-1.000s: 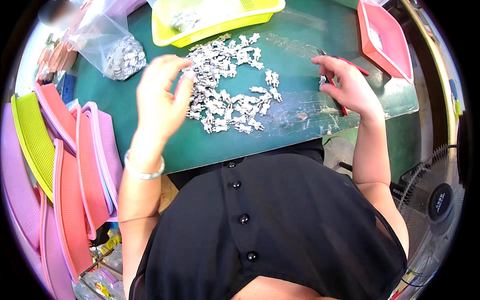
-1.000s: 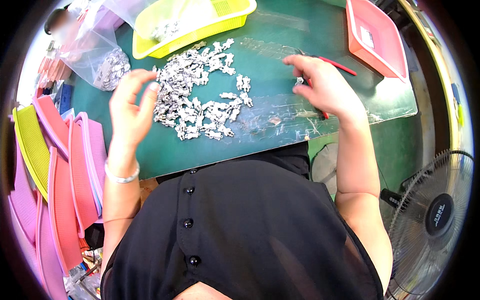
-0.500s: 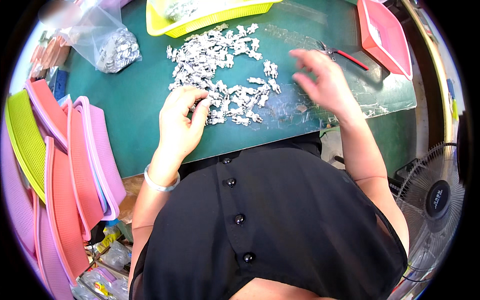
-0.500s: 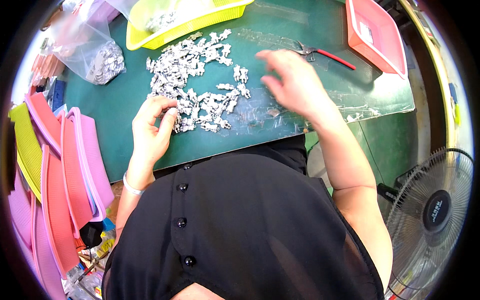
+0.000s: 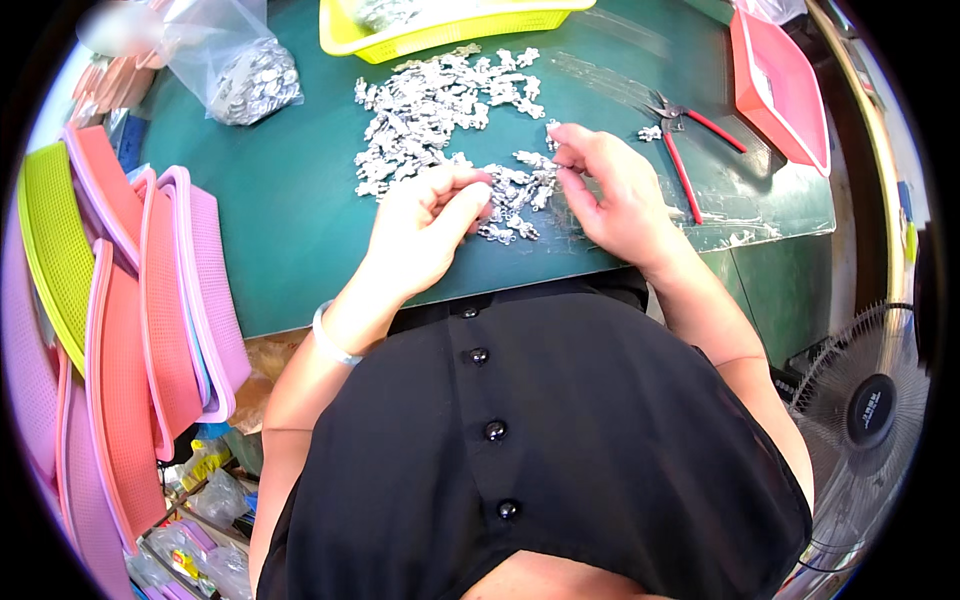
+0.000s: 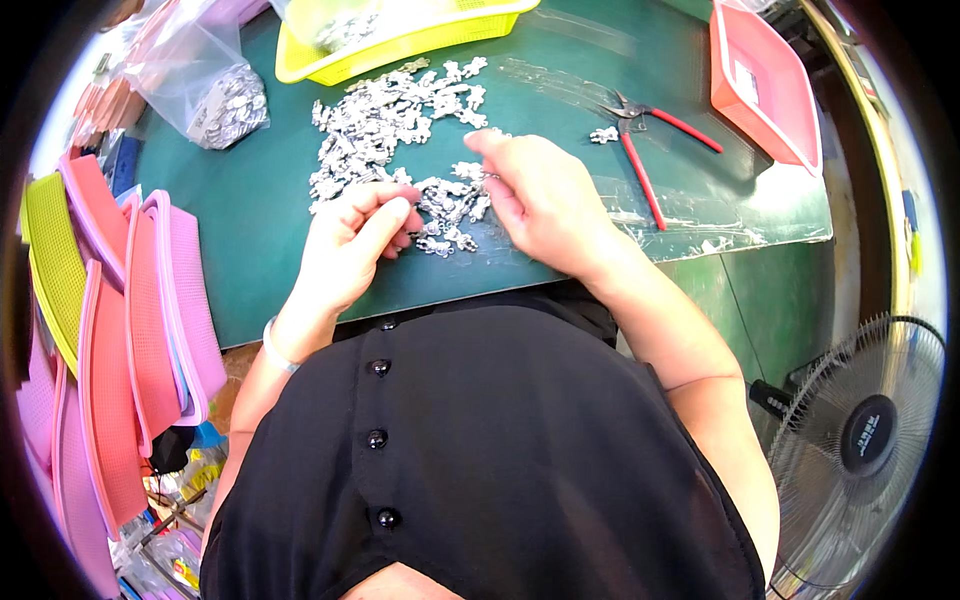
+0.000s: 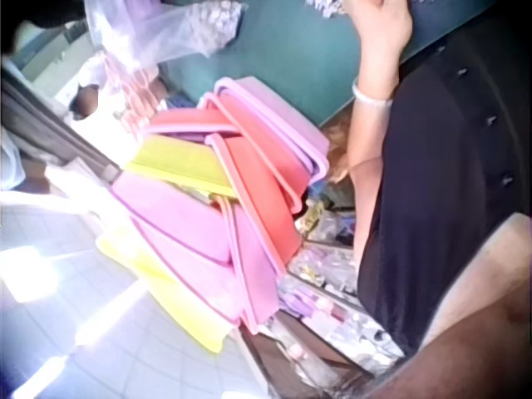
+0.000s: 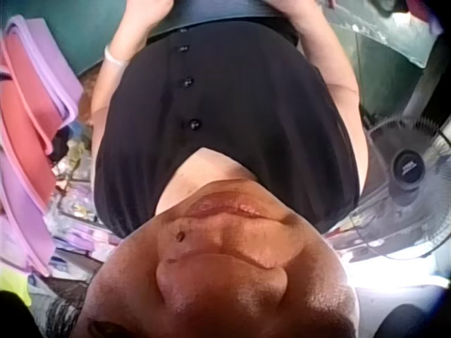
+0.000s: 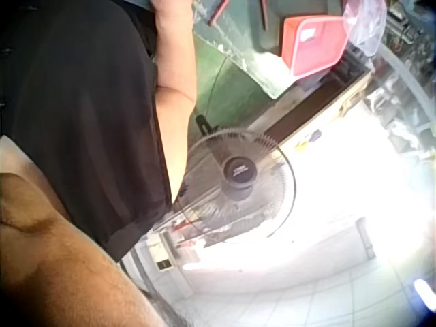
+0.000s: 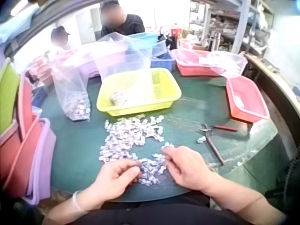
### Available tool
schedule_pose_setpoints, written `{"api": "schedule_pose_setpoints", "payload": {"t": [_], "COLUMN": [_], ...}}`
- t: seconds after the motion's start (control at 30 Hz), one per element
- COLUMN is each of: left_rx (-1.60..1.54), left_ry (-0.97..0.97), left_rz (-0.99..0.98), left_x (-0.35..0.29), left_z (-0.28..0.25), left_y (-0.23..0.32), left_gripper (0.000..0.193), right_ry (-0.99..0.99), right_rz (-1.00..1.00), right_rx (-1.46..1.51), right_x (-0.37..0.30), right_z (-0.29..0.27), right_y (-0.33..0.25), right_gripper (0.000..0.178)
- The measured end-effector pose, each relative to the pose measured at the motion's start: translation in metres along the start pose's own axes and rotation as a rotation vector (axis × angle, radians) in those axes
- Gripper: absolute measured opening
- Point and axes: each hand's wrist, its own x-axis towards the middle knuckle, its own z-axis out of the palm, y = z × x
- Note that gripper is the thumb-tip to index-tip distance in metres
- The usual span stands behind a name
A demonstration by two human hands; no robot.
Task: The person sits at a green workbench and assembles small silver metal components. They pick up individual pieces, link them together by hand, and occasionally use red-handled pliers to secure the connections. The assembled units are placed into a yellow plastic basket on the table.
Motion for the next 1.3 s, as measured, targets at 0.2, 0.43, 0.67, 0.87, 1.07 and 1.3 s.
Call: {"api": "schedule_pose_setpoints", "payload": {"t": [0.2,0.43,0.67,0.87,1.07,1.3], "left_rx": [-0.353,-0.531,-0.523,-0.538,-0.694,-0.649], "left_ry": [-0.101,-0.057,-0.063,-0.064,-0.1,-0.052], "left_rz": [-0.15,-0.187,-0.152,-0.136,-0.205,-0.165], "left_x": [0.007,0.003,0.002,0.0,-0.001,-0.003], "left_z": [-0.002,-0.008,-0.01,-0.009,-0.014,-0.011], "left_y": [0.004,-0.001,-0.001,-0.003,-0.003,-0.006], "left_gripper": [0.018,0.02,0.021,0.021,0.02,0.02], "right_ry": [0.045,-0.061,-0.145,-0.13,-0.068,-0.039], "right_rz": [-0.27,0.387,0.621,0.581,0.353,0.225], "right_rx": [0.042,0.775,1.054,1.044,0.741,0.631], "right_x": [0.012,0.007,0.012,0.012,0.008,0.007], "right_z": [0.017,0.022,0.016,0.021,0.027,0.029], "right_y": [-0.014,-0.016,-0.019,-0.018,-0.021,-0.019], "right_gripper": [0.039,0.04,0.039,0.039,0.041,0.046]}}
